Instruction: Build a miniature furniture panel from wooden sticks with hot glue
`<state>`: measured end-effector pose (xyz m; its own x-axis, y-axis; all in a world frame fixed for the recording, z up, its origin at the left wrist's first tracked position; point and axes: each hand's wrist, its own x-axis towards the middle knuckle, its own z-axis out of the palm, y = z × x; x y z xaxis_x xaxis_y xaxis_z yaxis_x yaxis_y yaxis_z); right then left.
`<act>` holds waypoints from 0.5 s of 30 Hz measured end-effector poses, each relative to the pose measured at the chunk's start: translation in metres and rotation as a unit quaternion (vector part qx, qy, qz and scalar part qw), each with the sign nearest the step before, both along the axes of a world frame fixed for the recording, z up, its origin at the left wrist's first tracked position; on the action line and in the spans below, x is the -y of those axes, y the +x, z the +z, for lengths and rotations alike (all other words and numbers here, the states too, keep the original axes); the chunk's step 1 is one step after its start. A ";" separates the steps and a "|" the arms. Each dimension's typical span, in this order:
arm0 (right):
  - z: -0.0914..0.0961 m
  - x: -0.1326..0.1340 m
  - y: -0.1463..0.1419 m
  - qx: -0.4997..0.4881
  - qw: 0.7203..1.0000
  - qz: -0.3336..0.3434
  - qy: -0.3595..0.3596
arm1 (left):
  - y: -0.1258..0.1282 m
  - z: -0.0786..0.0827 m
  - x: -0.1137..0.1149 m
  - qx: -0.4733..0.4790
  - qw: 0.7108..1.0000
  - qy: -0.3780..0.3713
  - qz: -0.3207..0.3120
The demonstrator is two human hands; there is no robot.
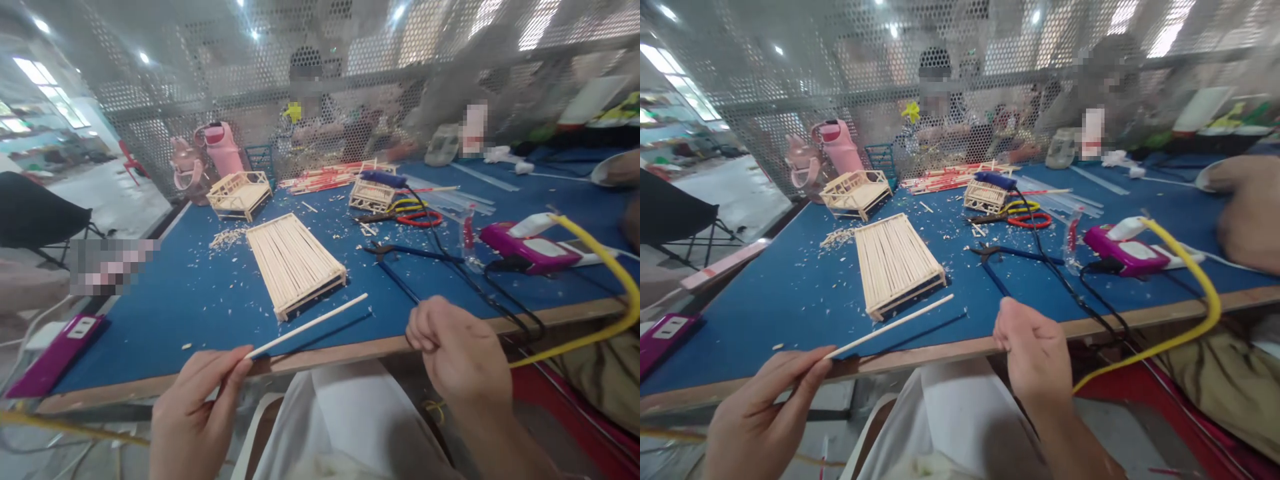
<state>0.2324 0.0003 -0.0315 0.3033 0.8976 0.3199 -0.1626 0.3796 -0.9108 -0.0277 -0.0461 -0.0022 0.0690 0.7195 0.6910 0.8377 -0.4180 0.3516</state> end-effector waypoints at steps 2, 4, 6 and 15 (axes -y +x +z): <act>-0.004 0.002 0.000 0.095 0.996 0.003 0.003 | 0.000 -0.002 -0.002 -0.002 1.000 0.005 0.010; -0.004 0.002 0.000 0.166 0.986 0.015 0.012 | -0.002 -0.004 -0.004 -0.006 1.000 0.006 0.030; 0.001 -0.002 0.001 0.218 0.975 0.032 0.009 | -0.005 -0.006 -0.005 -0.010 0.998 0.004 0.054; 0.016 -0.028 -0.005 0.264 0.958 0.083 -0.069 | -0.016 -0.015 -0.015 -0.026 0.996 -0.003 0.089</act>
